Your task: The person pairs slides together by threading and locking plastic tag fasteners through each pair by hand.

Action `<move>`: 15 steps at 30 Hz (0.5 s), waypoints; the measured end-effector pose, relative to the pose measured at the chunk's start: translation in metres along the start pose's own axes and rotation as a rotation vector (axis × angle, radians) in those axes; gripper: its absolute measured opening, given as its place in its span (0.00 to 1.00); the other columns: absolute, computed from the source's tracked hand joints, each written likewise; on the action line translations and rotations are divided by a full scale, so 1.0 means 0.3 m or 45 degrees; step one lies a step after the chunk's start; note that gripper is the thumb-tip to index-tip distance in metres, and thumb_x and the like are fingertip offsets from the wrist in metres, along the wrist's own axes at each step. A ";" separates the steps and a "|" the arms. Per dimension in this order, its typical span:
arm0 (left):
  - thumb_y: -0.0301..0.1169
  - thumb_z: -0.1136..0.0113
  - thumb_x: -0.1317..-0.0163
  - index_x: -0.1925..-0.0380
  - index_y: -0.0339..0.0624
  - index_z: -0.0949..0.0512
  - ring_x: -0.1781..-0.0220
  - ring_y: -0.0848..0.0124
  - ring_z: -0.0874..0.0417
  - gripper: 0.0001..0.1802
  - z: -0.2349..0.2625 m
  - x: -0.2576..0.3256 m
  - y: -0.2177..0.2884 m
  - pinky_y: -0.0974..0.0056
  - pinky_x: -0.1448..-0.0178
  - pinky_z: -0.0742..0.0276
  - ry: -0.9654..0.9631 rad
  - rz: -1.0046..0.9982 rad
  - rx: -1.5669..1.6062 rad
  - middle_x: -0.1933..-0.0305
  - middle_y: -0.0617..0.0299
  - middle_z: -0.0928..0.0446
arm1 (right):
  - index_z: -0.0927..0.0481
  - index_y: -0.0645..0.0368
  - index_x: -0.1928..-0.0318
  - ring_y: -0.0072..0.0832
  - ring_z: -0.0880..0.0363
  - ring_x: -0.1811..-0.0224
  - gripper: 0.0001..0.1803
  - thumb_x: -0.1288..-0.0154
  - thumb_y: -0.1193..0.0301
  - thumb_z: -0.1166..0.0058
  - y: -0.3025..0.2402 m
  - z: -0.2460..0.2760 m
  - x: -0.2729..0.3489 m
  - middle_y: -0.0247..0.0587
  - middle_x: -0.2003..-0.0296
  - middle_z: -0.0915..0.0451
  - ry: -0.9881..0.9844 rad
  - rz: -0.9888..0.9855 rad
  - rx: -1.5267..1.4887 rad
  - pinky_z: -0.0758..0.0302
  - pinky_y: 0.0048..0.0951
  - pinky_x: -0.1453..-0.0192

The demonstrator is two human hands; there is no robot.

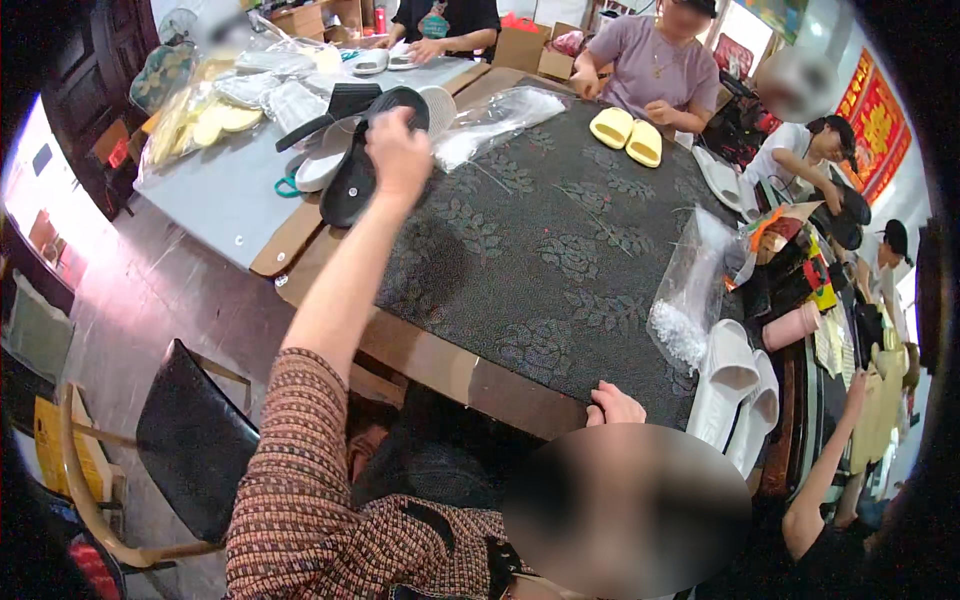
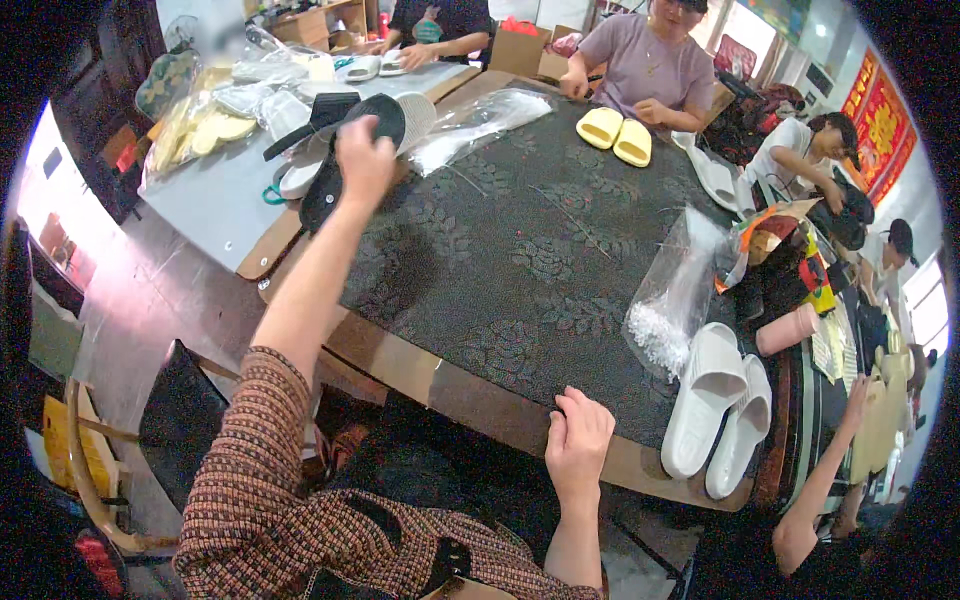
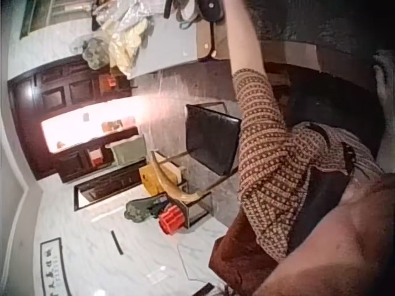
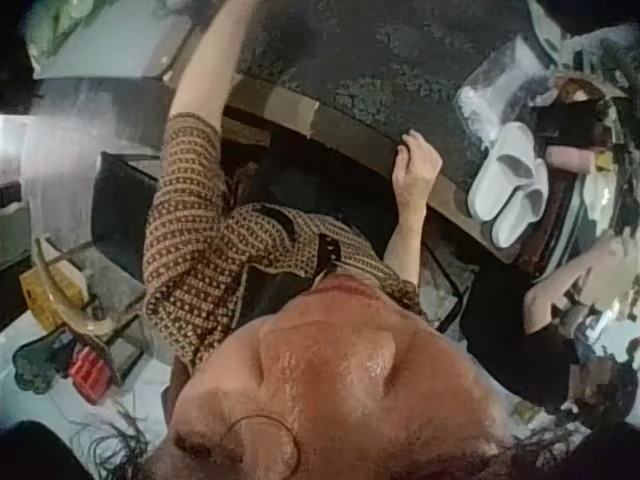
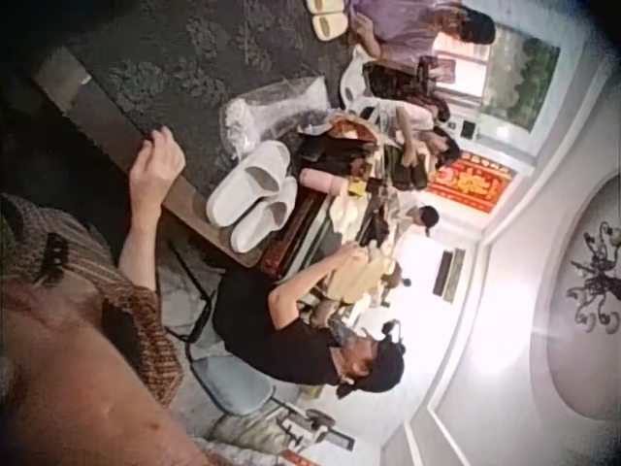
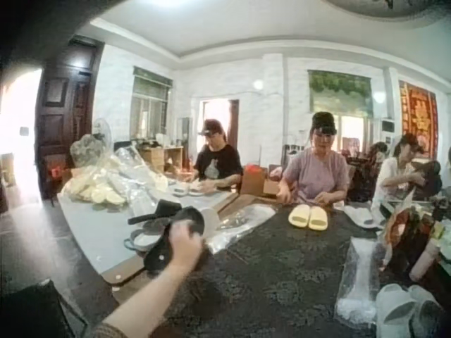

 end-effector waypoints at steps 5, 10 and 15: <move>0.36 0.44 0.48 0.49 0.40 0.31 0.45 0.47 0.28 0.25 0.028 -0.092 -0.306 0.42 0.45 0.34 -0.291 0.261 -0.611 0.48 0.46 0.29 | 0.23 0.60 0.61 0.40 0.26 0.54 0.10 0.46 0.78 0.45 0.017 0.012 -0.002 0.44 0.57 0.22 0.020 -0.026 -0.077 0.34 0.39 0.45; 0.42 0.43 0.45 0.46 0.43 0.30 0.45 0.46 0.26 0.27 -0.075 -0.107 -0.520 0.43 0.45 0.31 -0.664 0.332 -0.372 0.47 0.43 0.27 | 0.23 0.60 0.62 0.40 0.25 0.54 0.10 0.47 0.78 0.44 0.010 0.009 -0.007 0.44 0.57 0.21 0.028 -0.015 -0.116 0.34 0.39 0.45; 0.38 0.46 0.43 0.55 0.42 0.23 0.54 0.44 0.22 0.18 -0.123 -0.093 -0.349 0.48 0.50 0.26 -0.778 0.084 -0.428 0.59 0.40 0.23 | 0.23 0.60 0.63 0.39 0.25 0.54 0.09 0.47 0.78 0.44 0.022 0.017 0.000 0.43 0.57 0.21 0.044 -0.009 -0.089 0.34 0.39 0.45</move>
Point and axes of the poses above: each hand's wrist, its own x-axis away from the middle knuckle, its own z-axis out of the back of the hand, y = z × x, the point moved 10 cm from there along -x, towards the middle knuckle
